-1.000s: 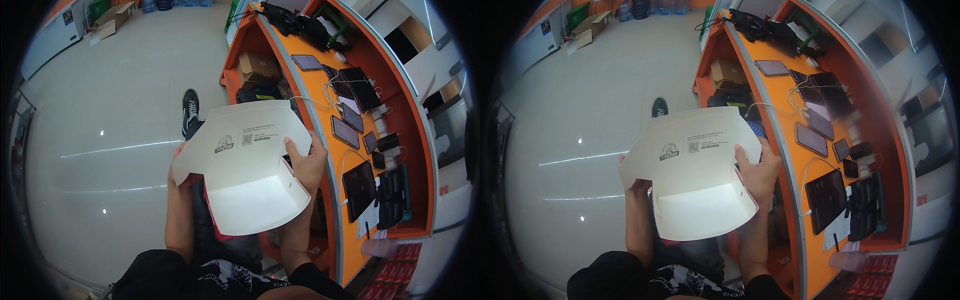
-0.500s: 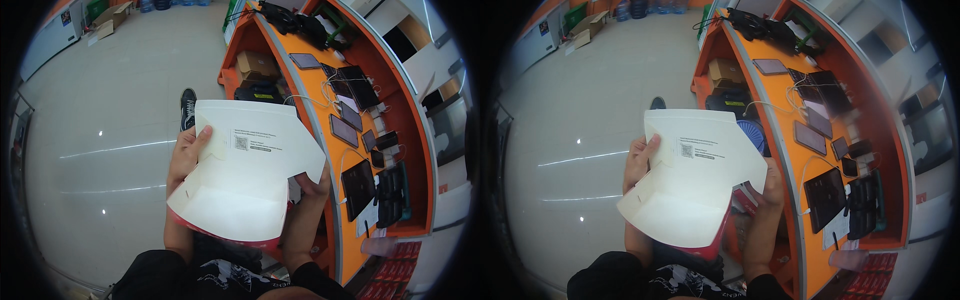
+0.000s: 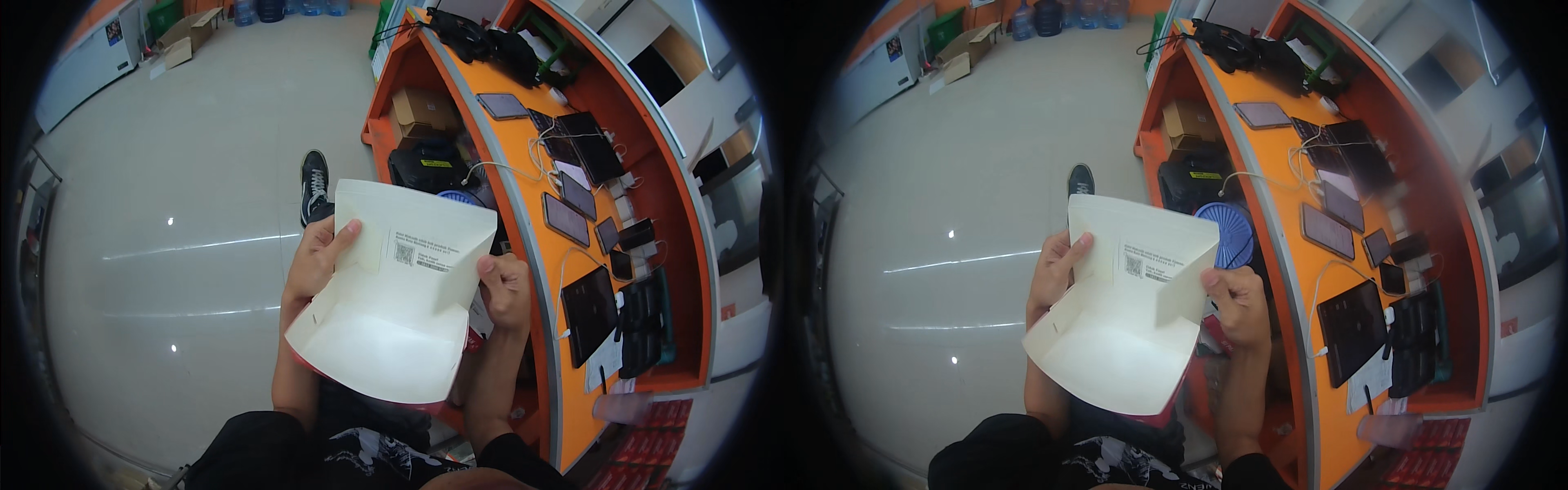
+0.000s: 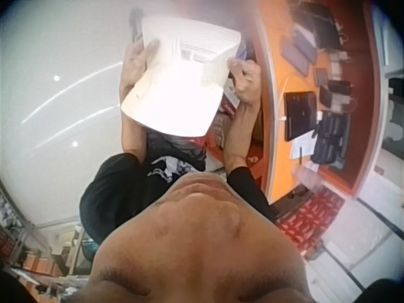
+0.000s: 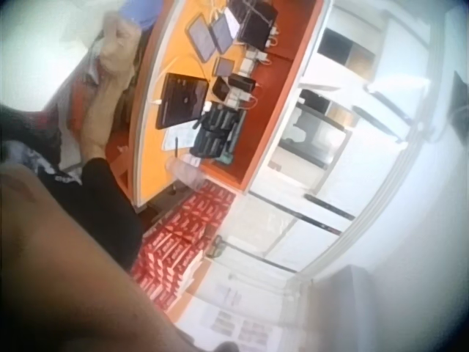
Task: The person folds flat cardboard boxes into their three-dimensional form. They manipulate the flaps and tabs to lock the structure, then place the assembled boxes onto a nearby shelf. The process is repeated multiple times with identical boxes.
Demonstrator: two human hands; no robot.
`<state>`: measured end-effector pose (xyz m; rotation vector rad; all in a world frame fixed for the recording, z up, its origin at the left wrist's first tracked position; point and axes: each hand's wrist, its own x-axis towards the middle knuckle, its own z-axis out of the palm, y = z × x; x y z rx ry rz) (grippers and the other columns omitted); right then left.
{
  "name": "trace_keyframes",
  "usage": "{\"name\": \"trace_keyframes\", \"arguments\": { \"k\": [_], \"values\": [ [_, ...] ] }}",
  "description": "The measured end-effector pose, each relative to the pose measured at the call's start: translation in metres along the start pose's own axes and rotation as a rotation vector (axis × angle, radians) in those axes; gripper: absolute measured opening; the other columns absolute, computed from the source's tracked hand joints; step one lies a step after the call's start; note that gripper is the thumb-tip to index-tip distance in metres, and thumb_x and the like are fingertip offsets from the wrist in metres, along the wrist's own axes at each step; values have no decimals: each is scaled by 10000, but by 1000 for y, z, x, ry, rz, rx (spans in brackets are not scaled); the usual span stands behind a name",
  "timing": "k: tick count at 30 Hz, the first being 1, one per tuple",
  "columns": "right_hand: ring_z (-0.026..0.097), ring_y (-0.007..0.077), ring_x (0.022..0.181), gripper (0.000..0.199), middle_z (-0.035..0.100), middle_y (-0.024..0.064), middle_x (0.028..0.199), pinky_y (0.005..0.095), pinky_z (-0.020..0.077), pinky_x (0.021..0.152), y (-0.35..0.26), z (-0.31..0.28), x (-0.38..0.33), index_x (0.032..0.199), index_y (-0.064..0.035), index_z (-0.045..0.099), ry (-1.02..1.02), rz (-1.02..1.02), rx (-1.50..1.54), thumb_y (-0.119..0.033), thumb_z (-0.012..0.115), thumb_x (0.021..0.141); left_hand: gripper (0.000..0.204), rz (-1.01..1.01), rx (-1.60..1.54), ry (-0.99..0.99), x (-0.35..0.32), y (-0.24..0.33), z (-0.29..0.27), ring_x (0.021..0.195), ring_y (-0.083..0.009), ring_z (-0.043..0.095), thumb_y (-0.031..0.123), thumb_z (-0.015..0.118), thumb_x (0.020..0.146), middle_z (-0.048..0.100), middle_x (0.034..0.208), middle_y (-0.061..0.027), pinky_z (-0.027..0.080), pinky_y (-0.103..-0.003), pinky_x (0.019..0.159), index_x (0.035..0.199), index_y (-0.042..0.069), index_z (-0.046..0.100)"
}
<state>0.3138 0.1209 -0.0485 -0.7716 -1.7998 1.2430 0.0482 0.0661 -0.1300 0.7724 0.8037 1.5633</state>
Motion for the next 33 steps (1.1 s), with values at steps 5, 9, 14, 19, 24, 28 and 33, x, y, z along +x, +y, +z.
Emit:
{"name": "trace_keyframes", "arguments": {
  "k": [5, 9, 14, 19, 24, 28, 33],
  "values": [
    [606, 78, 660, 194, 712, 106, 746, 244, 432, 597, -13, 5, -6, 927, 105, 714, 14, -70, -408, -38, 605, 1002, 399, 178, -216, -123, 0, 17, -1, 1041, -139, 680, 217, 623, 1030, 692, 1226, -141, 534, -290, 935, 1331, -44, 597],
    [747, 199, 966, 491, 775, 173, 1040, 298, 561, 898, -15, 10, 3, 1422, 82, 516, -87, -97, -104, -37, 642, 963, 447, 188, 402, -98, -5, 48, 1, 990, -117, 683, 159, 688, 982, 698, 1225, -120, 538, -265, 884, 1392, 7, 593],
    [751, 214, 776, 564, 767, 198, 1002, 301, 572, 772, -40, -12, 7, 1460, 44, 512, -384, -176, -246, -105, 687, 945, 315, 67, 704, -232, -22, 80, 10, 742, -72, 670, 74, 679, 961, 770, 863, -58, 509, -241, 621, 1272, 76, 730],
    [691, 294, 631, 424, 728, 173, 821, 353, 547, 591, -54, 4, 7, 1353, -19, 636, -500, -343, -587, -49, 671, 931, 289, 154, 699, -382, -35, 93, 12, 866, -162, 752, 27, 691, 909, 796, 957, -92, 591, -293, 773, 1182, 76, 773],
    [712, 251, 714, 530, 739, 131, 1004, 332, 565, 574, -66, 20, 2, 1333, -36, 650, -448, -605, -725, 23, 676, 807, 283, -6, 447, -776, -28, 116, 11, 1158, -258, 709, 153, 740, 926, 743, 1201, -156, 578, -399, 982, 1178, 28, 720],
    [718, 237, 807, 572, 695, 141, 1179, 319, 572, 581, -80, 30, -12, 1373, 7, 597, -550, -585, -938, -8, 655, 804, 366, -365, 928, -795, -20, 131, 30, 1049, -274, 743, 334, 705, 982, 750, 1130, -205, 583, -379, 815, 1137, 13, 621],
    [721, 285, 784, 476, 704, 171, 1150, 355, 578, 594, -91, 33, -17, 1345, 51, 596, -472, -503, -853, -106, 637, 898, 391, -77, 1004, -778, -30, 137, 62, 801, -363, 739, 308, 679, 999, 749, 910, -229, 559, -393, 702, 1220, -11, 637]
  ]
}}
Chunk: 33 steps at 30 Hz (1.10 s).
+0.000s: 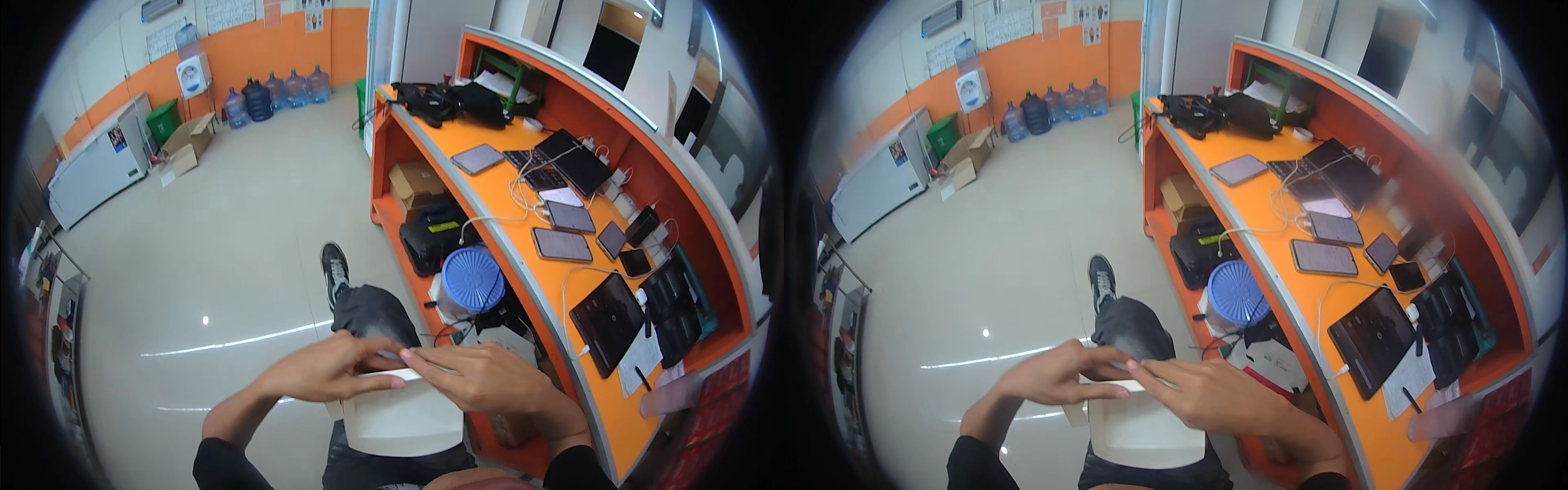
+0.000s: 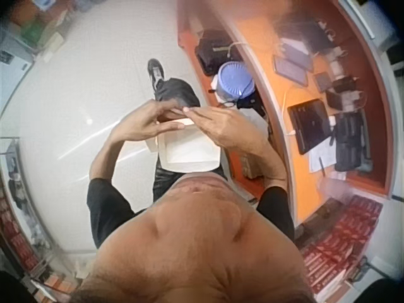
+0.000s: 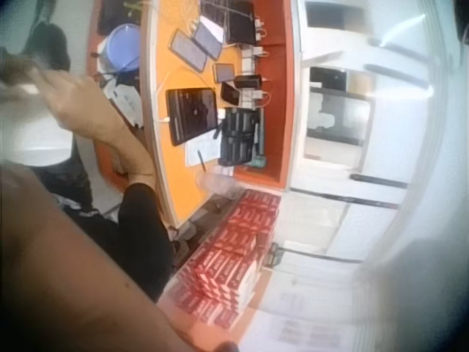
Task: The person folds flat cardboard boxes into their three-dimensional form. They manipulate the flaps and tabs to lock the structure, then place the assembled boxes onto a nearby shelf. The process is repeated multiple times with identical boxes.
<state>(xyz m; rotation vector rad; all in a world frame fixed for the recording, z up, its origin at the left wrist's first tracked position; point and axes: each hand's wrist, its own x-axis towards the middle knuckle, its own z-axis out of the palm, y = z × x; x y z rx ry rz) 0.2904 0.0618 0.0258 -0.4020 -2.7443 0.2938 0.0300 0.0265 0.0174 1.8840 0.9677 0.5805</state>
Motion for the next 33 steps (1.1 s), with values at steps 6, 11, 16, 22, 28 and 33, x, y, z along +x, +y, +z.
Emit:
{"name": "trace_keyframes", "arguments": {
  "k": [6, 11, 16, 22, 28, 33],
  "values": [
    [678, 369, 635, 283, 692, 177, 738, 447, 539, 576, 14, -11, -7, 1144, -28, 716, -120, 213, 239, -251, 634, 991, 303, 11, 277, 56, 5, 16, 17, 670, -397, 690, 252, 644, 1010, 703, 764, -243, 562, -413, 639, 1132, -11, 732],
    [677, 331, 620, 169, 669, 134, 659, 424, 522, 579, 28, -11, -7, 1038, -77, 755, -5, 188, 144, -195, 672, 949, 289, 27, 394, 140, 4, 20, 19, 610, -378, 670, 252, 644, 1007, 692, 723, -212, 551, -424, 591, 1137, 11, 734],
    [699, 320, 707, 204, 737, 111, 893, 421, 541, 642, 34, -9, -2, 1110, -54, 718, 144, 111, 89, -84, 644, 923, 307, -104, 545, 201, -2, 11, 5, 608, -367, 677, 289, 635, 1013, 699, 726, -192, 545, -423, 570, 1197, 58, 718],
    [701, 331, 905, 395, 725, 139, 1047, 438, 575, 767, 41, -27, -19, 1267, -41, 650, -97, 315, -51, -30, 617, 874, 423, -164, 528, 96, -11, 3, -18, 695, -381, 710, 218, 634, 1009, 756, 938, -195, 583, -433, 672, 1417, 114, 597],
    [705, 308, 965, 430, 699, 126, 1198, 408, 570, 799, 15, -21, -49, 1309, -50, 634, -98, 224, -129, -90, 603, 883, 673, -66, 395, -186, -35, -15, -36, 1275, -375, 575, -22, 614, 921, 512, 1519, -110, 530, -481, 1042, 1524, 250, 490],
    [532, 374, 1316, 501, 514, 230, 1459, 453, 498, 1022, -11, 10, -77, 1407, -5, 558, -201, 199, -69, -121, 599, 922, 716, 30, 409, -337, -42, -29, -23, 1540, -414, 227, 318, 803, 871, 220, 1690, -157, 363, -516, 1202, 1518, 233, 509]
  ]
}}
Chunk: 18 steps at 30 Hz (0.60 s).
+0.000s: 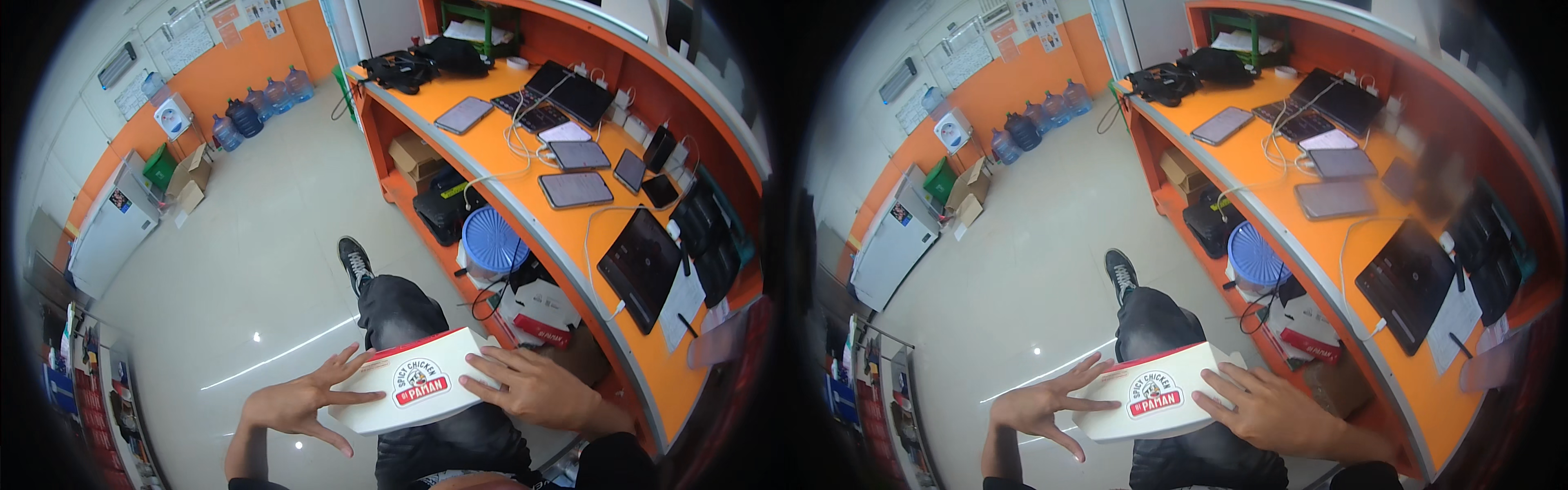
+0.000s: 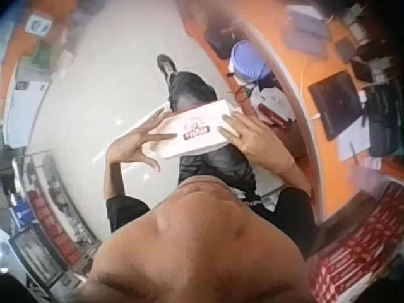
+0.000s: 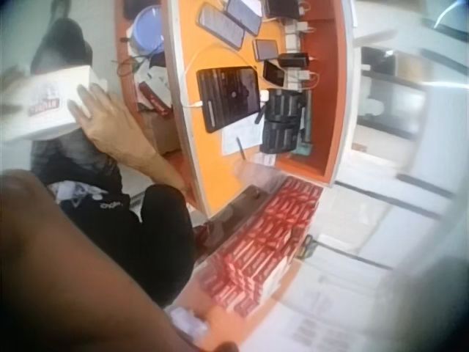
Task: The person folds flat cardboard boxes into their three-dimensional form. They manipulate the flaps and tabs to lock the structure, then place the assembled boxes onto a nearby shelf. The process is repeated multiple times with identical boxes.
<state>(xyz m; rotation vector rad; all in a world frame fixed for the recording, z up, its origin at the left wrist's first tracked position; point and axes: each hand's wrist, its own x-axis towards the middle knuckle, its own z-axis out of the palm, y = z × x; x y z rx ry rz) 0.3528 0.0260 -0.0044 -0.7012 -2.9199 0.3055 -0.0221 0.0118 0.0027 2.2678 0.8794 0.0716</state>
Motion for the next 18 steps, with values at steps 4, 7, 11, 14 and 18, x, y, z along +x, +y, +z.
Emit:
{"name": "trace_keyframes", "arguments": {
  "k": [4, 7, 11, 14, 18],
  "values": [
    [376, 446, 1438, 562, 340, 232, 1591, 506, 431, 1114, -10, 42, -8, 1423, 1, 531, 19, 139, 344, -223, 696, 934, 895, -242, -90, 238, 26, -13, 35, 1442, -463, 404, 462, 843, 804, 259, 1664, -212, 411, -513, 1160, 1550, 173, 443],
    [404, 483, 1405, 624, 356, 237, 1570, 512, 399, 1137, -7, 68, -7, 1422, 7, 502, 261, 196, 530, -243, 752, 908, 810, -443, -361, 309, 36, -20, 64, 1281, -389, 596, 346, 876, 778, 557, 1470, -188, 497, -470, 1066, 1472, 88, 547],
    [409, 453, 1420, 702, 400, 247, 1546, 487, 367, 1164, -13, 96, 5, 1505, 23, 388, 446, 538, 721, -221, 721, 938, 783, -344, -248, 453, 37, -17, 97, 1187, -376, 669, 288, 871, 775, 658, 1365, -154, 537, -441, 1022, 1461, 76, 560],
    [399, 419, 1442, 744, 414, 253, 1545, 479, 354, 1173, -7, 108, 13, 1550, 35, 314, 431, 477, 771, -199, 697, 956, 659, -387, -360, 535, 34, -11, 108, 1243, -348, 647, 213, 880, 761, 645, 1385, -171, 502, -416, 1066, 1363, 62, 657],
    [405, 422, 1444, 732, 397, 261, 1567, 469, 349, 1189, -2, 110, 18, 1549, 45, 340, 330, 288, 719, -184, 698, 952, 501, -171, -551, 737, 40, -17, 103, 1349, -372, 570, 163, 819, 803, 617, 1418, -212, 449, -460, 1102, 1269, 13, 712]
  ]
}}
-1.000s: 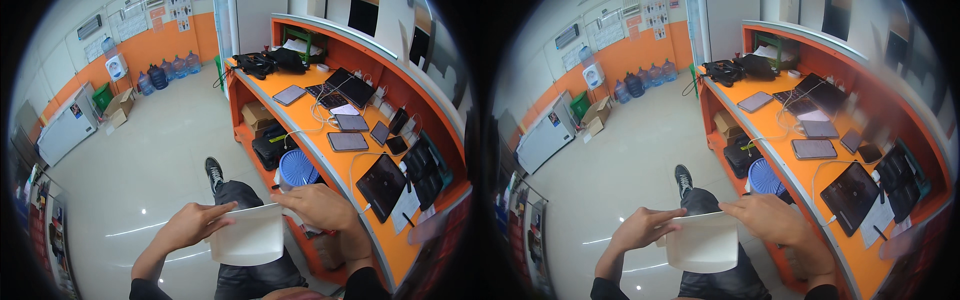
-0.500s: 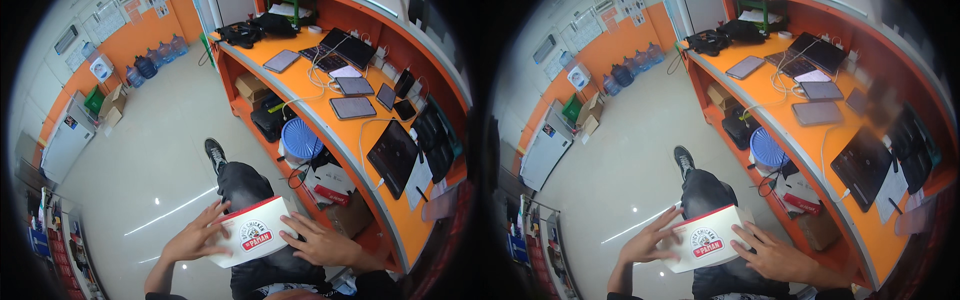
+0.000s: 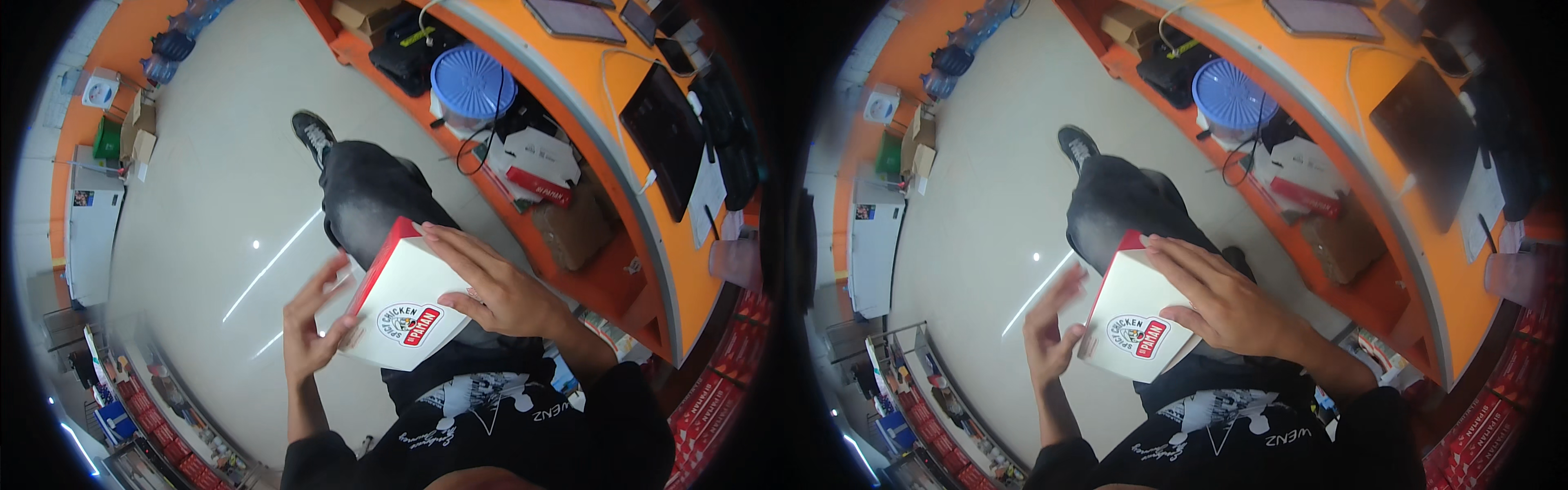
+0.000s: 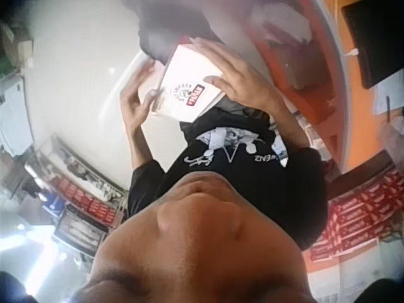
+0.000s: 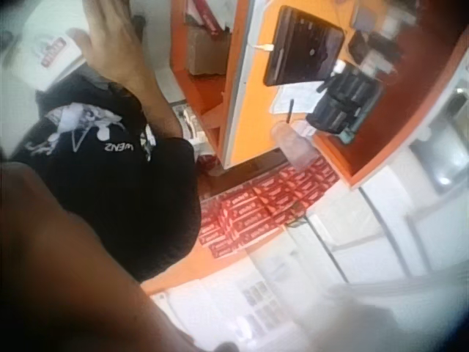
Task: The person folds flat cardboard boxes into their three-dimensional form. They manipulate the flaps and tabs to lock the structure, then place the assembled boxes onto a nearby shelf. The process is repeated multiple times with identical boxes.
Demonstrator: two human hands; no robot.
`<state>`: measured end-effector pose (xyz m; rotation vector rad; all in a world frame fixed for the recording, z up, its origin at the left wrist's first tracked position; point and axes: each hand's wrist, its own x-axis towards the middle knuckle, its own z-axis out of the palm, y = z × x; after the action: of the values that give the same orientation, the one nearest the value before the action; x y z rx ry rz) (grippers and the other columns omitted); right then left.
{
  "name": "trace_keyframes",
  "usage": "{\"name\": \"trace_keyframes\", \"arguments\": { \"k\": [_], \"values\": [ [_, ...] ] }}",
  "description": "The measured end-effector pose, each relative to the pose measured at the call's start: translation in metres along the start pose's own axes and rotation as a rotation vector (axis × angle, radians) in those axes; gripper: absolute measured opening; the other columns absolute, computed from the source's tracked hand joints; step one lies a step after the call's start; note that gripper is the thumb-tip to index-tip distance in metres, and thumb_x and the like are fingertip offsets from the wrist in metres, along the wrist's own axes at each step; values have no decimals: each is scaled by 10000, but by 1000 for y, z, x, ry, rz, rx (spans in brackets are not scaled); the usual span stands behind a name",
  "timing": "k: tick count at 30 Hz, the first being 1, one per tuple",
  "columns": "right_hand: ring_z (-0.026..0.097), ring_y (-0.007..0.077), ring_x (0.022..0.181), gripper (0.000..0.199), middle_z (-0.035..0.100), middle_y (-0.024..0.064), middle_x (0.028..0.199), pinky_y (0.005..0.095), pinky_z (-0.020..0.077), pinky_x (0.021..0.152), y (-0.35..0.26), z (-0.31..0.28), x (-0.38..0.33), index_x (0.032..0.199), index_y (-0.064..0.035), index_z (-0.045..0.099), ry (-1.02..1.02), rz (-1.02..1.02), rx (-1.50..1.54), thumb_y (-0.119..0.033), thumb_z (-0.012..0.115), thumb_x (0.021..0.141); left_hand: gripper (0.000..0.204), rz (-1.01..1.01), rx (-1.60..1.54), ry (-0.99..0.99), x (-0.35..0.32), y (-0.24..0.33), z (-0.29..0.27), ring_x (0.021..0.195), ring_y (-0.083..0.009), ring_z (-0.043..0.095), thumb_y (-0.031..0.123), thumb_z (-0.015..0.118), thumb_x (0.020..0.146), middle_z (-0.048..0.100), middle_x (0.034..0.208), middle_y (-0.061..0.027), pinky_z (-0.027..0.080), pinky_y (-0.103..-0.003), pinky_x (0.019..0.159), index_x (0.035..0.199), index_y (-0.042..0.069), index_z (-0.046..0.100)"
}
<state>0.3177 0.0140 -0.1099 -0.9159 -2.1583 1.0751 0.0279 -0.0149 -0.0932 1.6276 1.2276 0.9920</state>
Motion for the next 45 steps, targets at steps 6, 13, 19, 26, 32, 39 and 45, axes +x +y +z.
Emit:
{"name": "trace_keyframes", "arguments": {
  "k": [6, 13, 19, 26, 32, 39, 45],
  "values": [
    [418, 425, 1424, 743, 434, 283, 1516, 486, 387, 1152, -14, 8, 4, 1510, 59, 397, -147, -61, 21, -175, 749, 899, 378, 88, -34, -95, 17, -17, 36, 1249, -364, 617, 121, 788, 820, 687, 1257, -189, 479, -479, 1040, 1164, -26, 731],
    [481, 425, 1342, 732, 478, 299, 1446, 482, 434, 1097, -26, 2, 2, 1461, 116, 432, -158, 22, 62, -165, 768, 874, 285, 220, -8, 29, 4, -26, 49, 1150, -401, 640, 139, 807, 807, 711, 1105, -173, 517, -491, 961, 1036, -15, 735],
    [540, 412, 1178, 695, 536, 302, 1275, 484, 472, 986, -49, -7, -1, 1379, 168, 473, -162, -26, -79, -150, 769, 836, 347, 227, 43, 85, -7, -29, 54, 1127, -421, 638, 291, 818, 818, 700, 1064, -170, 527, -501, 931, 970, -1, 710],
    [574, 389, 1086, 632, 573, 284, 1164, 491, 494, 931, -56, -7, -6, 1299, 186, 532, -144, -60, -215, -153, 752, 813, 398, 262, 94, 48, -6, -30, 54, 1133, -421, 630, 372, 821, 809, 695, 1063, -164, 527, -500, 908, 943, 14, 707],
    [584, 373, 1105, 634, 589, 273, 1166, 481, 518, 929, -60, -7, -7, 1293, 175, 553, -138, -44, -226, -193, 759, 819, 440, 249, 85, 43, -8, -29, 53, 1151, -411, 617, 428, 826, 793, 691, 1078, -156, 515, -501, 918, 946, 31, 713],
    [593, 377, 1130, 607, 599, 272, 1194, 481, 511, 969, -65, -6, -14, 1300, 168, 556, -160, -14, -250, -233, 731, 878, 437, 244, 5, 51, -10, -31, 58, 1131, -392, 613, 431, 818, 800, 677, 1094, -168, 507, -500, 931, 966, 40, 716],
    [552, 391, 1246, 604, 581, 268, 1310, 481, 469, 1031, -41, 6, -16, 1362, 94, 551, -146, -10, -210, -268, 719, 909, 427, 236, -12, 50, -10, -37, 55, 1123, -391, 605, 400, 806, 817, 666, 1126, -176, 499, -499, 950, 1000, 26, 715]
  ]
}}
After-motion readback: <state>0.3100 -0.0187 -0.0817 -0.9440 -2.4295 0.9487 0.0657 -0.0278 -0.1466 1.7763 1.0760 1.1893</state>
